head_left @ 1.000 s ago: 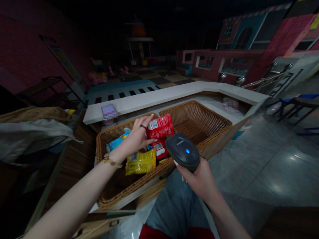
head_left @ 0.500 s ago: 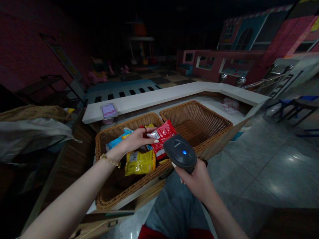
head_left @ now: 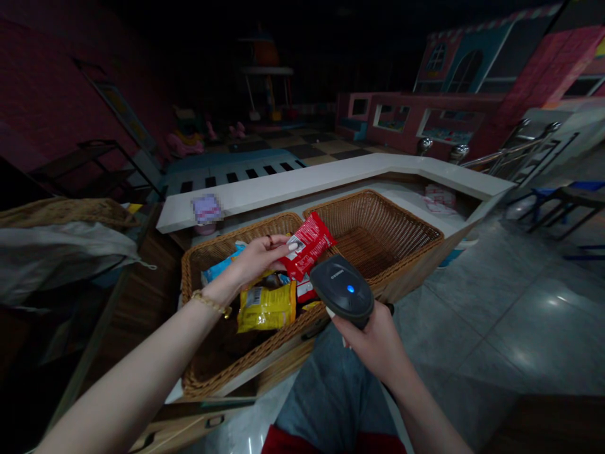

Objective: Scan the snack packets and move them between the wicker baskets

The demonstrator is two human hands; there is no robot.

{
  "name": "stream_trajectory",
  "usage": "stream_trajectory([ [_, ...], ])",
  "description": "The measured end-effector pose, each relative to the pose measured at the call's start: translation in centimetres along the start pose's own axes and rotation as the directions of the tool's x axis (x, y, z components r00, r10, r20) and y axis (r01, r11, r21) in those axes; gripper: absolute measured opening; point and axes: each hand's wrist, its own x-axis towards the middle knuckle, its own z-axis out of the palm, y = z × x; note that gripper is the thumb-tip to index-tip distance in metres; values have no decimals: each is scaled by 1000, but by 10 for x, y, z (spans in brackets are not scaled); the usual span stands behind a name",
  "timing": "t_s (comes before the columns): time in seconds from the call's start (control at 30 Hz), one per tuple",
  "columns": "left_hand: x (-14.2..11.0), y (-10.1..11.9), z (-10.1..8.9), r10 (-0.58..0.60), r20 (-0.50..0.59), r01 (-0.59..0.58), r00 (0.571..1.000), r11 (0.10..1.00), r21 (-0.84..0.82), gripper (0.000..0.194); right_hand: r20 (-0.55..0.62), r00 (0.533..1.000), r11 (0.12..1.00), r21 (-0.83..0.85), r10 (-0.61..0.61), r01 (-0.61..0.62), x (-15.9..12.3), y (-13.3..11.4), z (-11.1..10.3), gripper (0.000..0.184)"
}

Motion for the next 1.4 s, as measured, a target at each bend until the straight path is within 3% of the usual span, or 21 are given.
stream_trajectory([
  [0.23,1,1,1,-54,-58,49,997,996,-74,24,-9,1000,1000,-7,-24,24,1,-2,0,15],
  [0.53,0,6,6,14,-101,-38,995,970,-238,10,-2,996,987,-140,-85,84,4,-12,1,12],
  [0.8,1,3,3,37,-54,-49,998,969,-242,14,-16,993,974,-200,-116,111,8,-16,0,15],
  [1.0,2,2,7,42,-102,-69,994,959,-275,12,13,997,977,-194,-82,83,8,-16,0,17],
  [1.23,0,3,2,63,-30,-68,998,972,-224,18,-29,996,978,-193,-82,75,7,-13,-1,16],
  [1.4,5,17,4,82,-23,-85,996,979,-185,17,-75,997,981,-191,-34,19,2,-2,-13,19],
])
